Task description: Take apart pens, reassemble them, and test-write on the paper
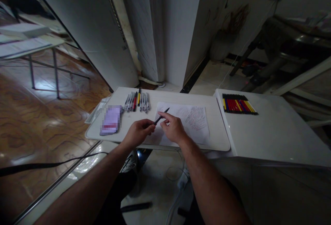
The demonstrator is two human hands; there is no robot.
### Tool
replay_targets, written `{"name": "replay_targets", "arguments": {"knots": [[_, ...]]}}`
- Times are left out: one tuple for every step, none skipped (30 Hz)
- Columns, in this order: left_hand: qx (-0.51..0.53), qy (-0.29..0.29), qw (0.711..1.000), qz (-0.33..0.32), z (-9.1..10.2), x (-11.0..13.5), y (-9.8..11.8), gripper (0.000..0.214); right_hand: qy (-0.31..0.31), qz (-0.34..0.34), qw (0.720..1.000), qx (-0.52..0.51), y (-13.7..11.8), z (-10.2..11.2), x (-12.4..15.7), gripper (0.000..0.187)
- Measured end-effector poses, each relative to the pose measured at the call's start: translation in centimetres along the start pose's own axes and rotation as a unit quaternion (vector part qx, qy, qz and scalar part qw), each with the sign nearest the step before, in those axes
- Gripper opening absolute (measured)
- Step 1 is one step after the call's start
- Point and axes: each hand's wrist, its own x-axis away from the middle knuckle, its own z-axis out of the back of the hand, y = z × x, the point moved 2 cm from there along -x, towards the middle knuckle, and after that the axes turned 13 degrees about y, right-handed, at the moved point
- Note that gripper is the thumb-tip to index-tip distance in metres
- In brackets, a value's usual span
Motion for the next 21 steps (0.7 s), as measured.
{"name": "replay_targets", "arguments": {"knots": [[0.0,-0.01,1.0,-0.014,-0.1,0.1,0.1,0.031,0.002,0.006,1.0,0.009,0.1,0.0,0.0,0.042],[0.003,-0.014,1.0,-0.025,-0.1,0.2,0.1,0.035,0.015,0.011,1.0,0.016,0.3,0.1,-0.2,0.041],[0.007,-0.013,0.999,-0.035,-0.1,0.3,0.2,0.039,0.037,0.013,0.999,0.021,0.5,0.4,-0.5,0.039],[0.008,-0.006,0.999,-0.044,-0.1,0.3,0.3,0.042,0.068,0.012,0.997,0.023,0.9,0.7,-0.8,0.037],[-0.001,0.005,0.999,-0.053,-0.1,0.3,0.3,0.044,0.103,0.006,0.994,0.023,1.3,1.1,-1.2,0.035],[-0.024,0.017,0.997,-0.066,0.0,0.3,0.3,0.043,0.137,-0.005,0.99,0.017,1.7,1.6,-1.6,0.032],[-0.061,0.029,0.994,-0.085,0.0,0.3,0.3,0.04,0.166,-0.023,0.986,0.004,2.1,2.1,-2.0,0.03],[-0.103,0.036,0.988,-0.112,-0.1,0.3,0.3,0.035,0.19,-0.043,0.981,-0.014,2.5,2.5,-2.3,0.029],[-0.144,0.037,0.978,-0.144,-0.2,0.4,0.3,0.03,0.206,-0.063,0.976,-0.033,2.7,2.8,-2.5,0.027],[-0.178,0.032,0.967,-0.179,-0.5,0.6,0.3,0.028,0.213,-0.08,0.972,-0.05,2.8,3.0,-2.7,0.027],[-0.201,0.022,0.956,-0.21,-0.7,0.8,0.3,0.028,0.213,-0.092,0.971,-0.062,2.8,3.1,-2.8,0.028],[-0.217,0.01,0.947,-0.236,-1.0,1.0,0.3,0.028,0.205,-0.099,0.971,-0.069,2.8,3.0,-2.8,0.03],[-0.229,-0.002,0.94,-0.252,-1.3,1.1,0.3,0.027,0.191,-0.103,0.973,-0.071,2.8,2.8,-2.7,0.033],[-0.242,-0.011,0.934,-0.261,-1.5,1.3,0.3,0.026,0.173,-0.104,0.977,-0.069,2.8,2.5,-2.5,0.038],[-0.257,-0.016,0.929,-0.265,-1.6,1.4,0.3,0.024,0.153,-0.104,0.981,-0.063,2.8,2.1,-2.3,0.042],[-0.272,-0.019,0.925,-0.266,-1.7,1.5,0.3,0.022,0.134,-0.102,0.984,-0.054,3.0,1.7,-2.1,0.046],[-0.285,-0.021,0.921,-0.266,-1.8,1.6,0.3,0.021,0.116,-0.1,0.987,-0.042,3.2,1.2,-1.9,0.048],[-0.294,-0.023,0.917,-0.267,-1.8,1.6,0.3,0.02,0.1,-0.098,0.99,-0.03,3.5,0.8,-1.7,0.049],[-0.301,-0.023,0.915,-0.268,-1.7,1.6,0.3,0.02,0.088,-0.094,0.992,-0.021,3.9,0.4,-1.6,0.049],[-0.304,-0.025,0.913,-0.27,-1.7,1.7,0.3,0.02,0.078,-0.089,0.993,-0.012,4.2,0.0,-1.4,0.047],[-0.306,-0.029,0.912,-0.27,-1.6,1.7,0.3,0.02,0.073,-0.081,0.994,-0.002,4.5,-0.3,-1.3,0.044]]}}
